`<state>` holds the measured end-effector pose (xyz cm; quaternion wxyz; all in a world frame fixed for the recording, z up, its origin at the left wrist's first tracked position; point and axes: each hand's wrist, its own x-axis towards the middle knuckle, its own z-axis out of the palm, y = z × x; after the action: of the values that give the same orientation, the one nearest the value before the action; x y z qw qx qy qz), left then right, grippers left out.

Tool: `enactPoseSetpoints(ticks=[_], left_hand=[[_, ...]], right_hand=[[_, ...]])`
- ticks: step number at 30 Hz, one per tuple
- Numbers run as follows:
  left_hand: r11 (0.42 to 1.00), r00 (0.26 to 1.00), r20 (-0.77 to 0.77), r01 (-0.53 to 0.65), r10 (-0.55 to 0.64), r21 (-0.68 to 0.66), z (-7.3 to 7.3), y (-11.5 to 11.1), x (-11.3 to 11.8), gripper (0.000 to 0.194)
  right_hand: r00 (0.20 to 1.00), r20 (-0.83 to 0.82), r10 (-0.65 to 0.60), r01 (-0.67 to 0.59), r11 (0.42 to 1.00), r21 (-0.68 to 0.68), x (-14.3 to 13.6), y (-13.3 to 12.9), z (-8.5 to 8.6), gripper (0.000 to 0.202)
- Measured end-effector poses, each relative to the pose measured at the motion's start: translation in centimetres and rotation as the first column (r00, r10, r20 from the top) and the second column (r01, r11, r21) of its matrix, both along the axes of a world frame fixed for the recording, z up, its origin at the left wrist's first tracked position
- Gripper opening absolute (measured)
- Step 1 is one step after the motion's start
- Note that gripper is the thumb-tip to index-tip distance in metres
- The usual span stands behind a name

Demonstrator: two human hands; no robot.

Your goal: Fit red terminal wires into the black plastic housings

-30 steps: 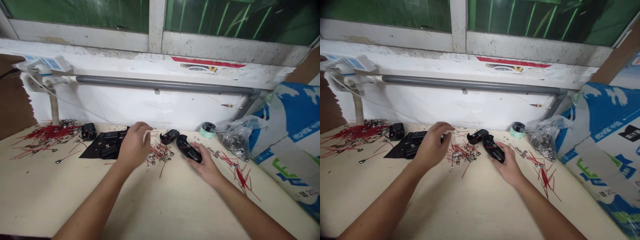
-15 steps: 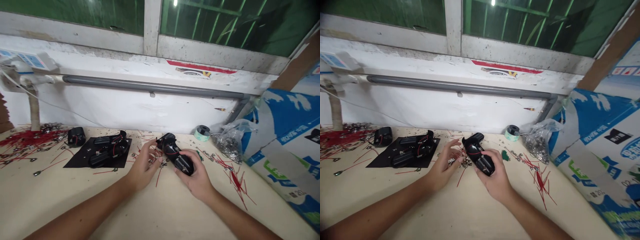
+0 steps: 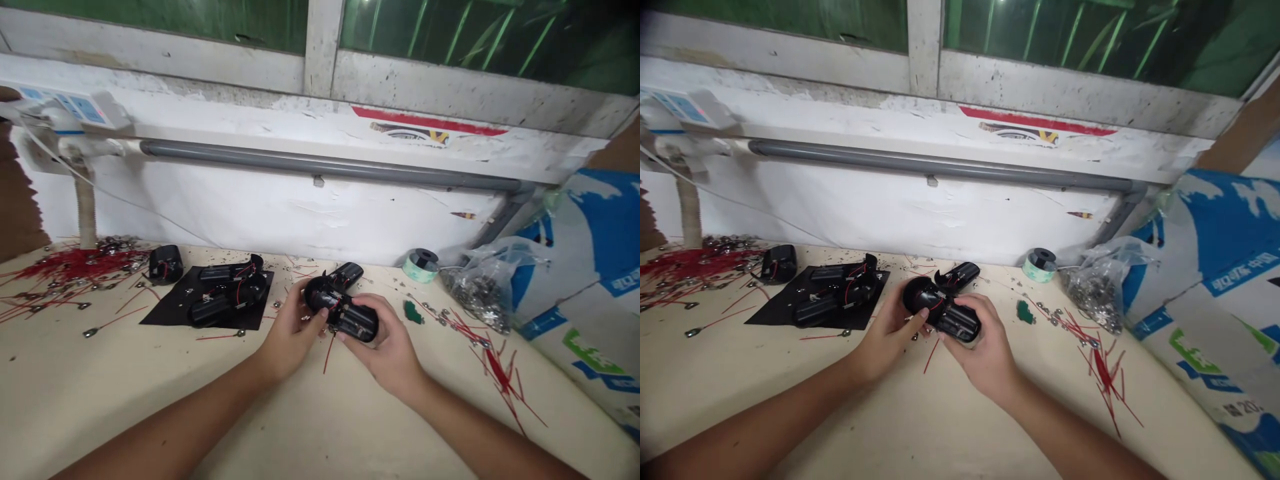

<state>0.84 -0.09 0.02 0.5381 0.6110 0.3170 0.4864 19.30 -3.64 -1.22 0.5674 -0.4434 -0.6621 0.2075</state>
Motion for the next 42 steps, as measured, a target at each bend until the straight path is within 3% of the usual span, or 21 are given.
enactPoseSetpoints(ticks=[5, 10, 18, 25, 30, 34, 36, 39, 42], left_hand=[[0.998, 0.998, -0.056, -0.030, 0.034, 0.059, -0.2, -0.2, -0.1, 0.052], [0.981, 0.981, -0.096, -0.157, 0.168, 0.112, -0.1, -0.3, -0.2, 0.055], [0.957, 0.936, -0.256, -0.185, 0.241, 0.224, -0.2, -0.3, -0.3, 0.066], [0.942, 0.940, -0.175, -0.252, 0.292, 0.221, -0.1, 0.3, -0.2, 0.061], [0.923, 0.893, -0.280, -0.280, 0.351, 0.263, -0.4, 0.4, -0.4, 0.062], [0.940, 0.904, -0.316, -0.203, 0.287, 0.274, -0.2, 0.3, -0.7, 0.082], [0.936, 0.897, -0.371, -0.113, 0.241, 0.333, 0.1, 0.2, -0.8, 0.081], [0.875, 0.862, -0.480, 0.097, 0.164, 0.474, 0.6, -0.3, -1.1, 0.068], [0.796, 0.808, -0.564, 0.224, 0.171, 0.562, 0.9, -0.7, -1.2, 0.070]], right_hand=[[0.952, -0.307, 0.000, -0.014, 0.999, -0.045, 0.5, 0.3, 0.0, 0.063], [0.909, -0.416, 0.028, -0.075, 0.992, -0.098, 0.9, 0.9, 0.5, 0.068], [0.898, -0.438, 0.046, -0.100, 0.990, -0.101, 1.1, 1.4, 0.2, 0.053], [0.887, -0.459, 0.052, -0.125, 0.984, -0.130, 0.9, 1.7, -0.6, 0.037], [0.921, -0.391, 0.006, -0.061, 0.990, -0.126, 1.2, 2.0, -0.7, 0.024], [0.947, -0.320, -0.014, -0.017, 0.995, -0.094, 1.7, 2.4, -0.8, 0.016], [0.951, -0.309, -0.024, -0.001, 0.997, -0.081, 1.9, 2.5, -0.9, 0.016], [0.952, -0.298, -0.070, 0.036, 0.992, -0.120, 2.1, 2.5, -0.9, 0.017], [0.950, -0.297, -0.095, 0.026, 0.973, -0.228, 2.0, 2.2, -0.8, 0.024]])
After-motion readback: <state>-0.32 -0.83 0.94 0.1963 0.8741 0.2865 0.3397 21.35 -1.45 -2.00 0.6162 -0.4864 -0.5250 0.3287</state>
